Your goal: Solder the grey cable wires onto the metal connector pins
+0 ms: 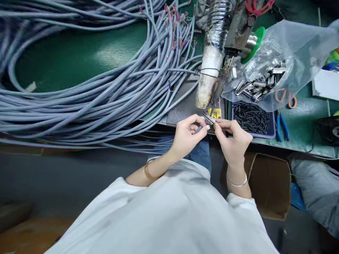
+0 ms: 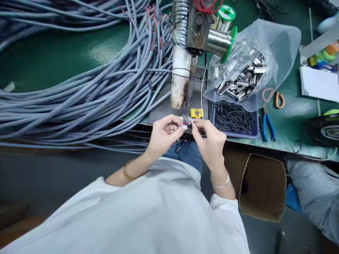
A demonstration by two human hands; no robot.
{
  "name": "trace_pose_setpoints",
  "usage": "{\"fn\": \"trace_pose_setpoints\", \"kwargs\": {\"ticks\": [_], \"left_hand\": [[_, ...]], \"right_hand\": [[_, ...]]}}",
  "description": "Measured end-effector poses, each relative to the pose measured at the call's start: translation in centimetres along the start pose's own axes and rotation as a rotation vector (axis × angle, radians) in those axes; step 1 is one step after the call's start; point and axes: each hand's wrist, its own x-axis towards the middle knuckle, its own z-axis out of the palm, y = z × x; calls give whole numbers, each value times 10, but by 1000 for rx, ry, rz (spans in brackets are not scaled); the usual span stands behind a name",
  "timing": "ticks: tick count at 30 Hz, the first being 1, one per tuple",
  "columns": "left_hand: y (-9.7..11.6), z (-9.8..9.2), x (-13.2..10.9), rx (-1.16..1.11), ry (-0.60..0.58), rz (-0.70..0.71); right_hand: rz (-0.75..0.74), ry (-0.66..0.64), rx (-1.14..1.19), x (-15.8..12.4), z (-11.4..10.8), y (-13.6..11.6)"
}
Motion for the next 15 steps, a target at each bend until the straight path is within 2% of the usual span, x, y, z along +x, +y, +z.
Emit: {"fn": "trace_pose_setpoints", "kwargs": {"ticks": [4, 7, 9, 12, 13, 15], "left_hand": [[0, -1, -4, 69, 23, 77], [-2, -2, -5, 62, 28, 73], [-4, -3, -5, 39, 32, 59], [-5, -5, -4, 14, 38, 56], [-6, -6, -4, 16, 41, 65], [-6, -7, -3, 45, 49, 103]], "right_hand": [[75, -27, 61, -1, -2, -1], [159, -29, 127, -4, -2, -4], [186, 61, 150, -6, -3, -7], [152, 281, 239, -7, -9, -9], [140, 311, 285, -8, -12, -9], [160, 273, 340, -9, -15, -7]]}}
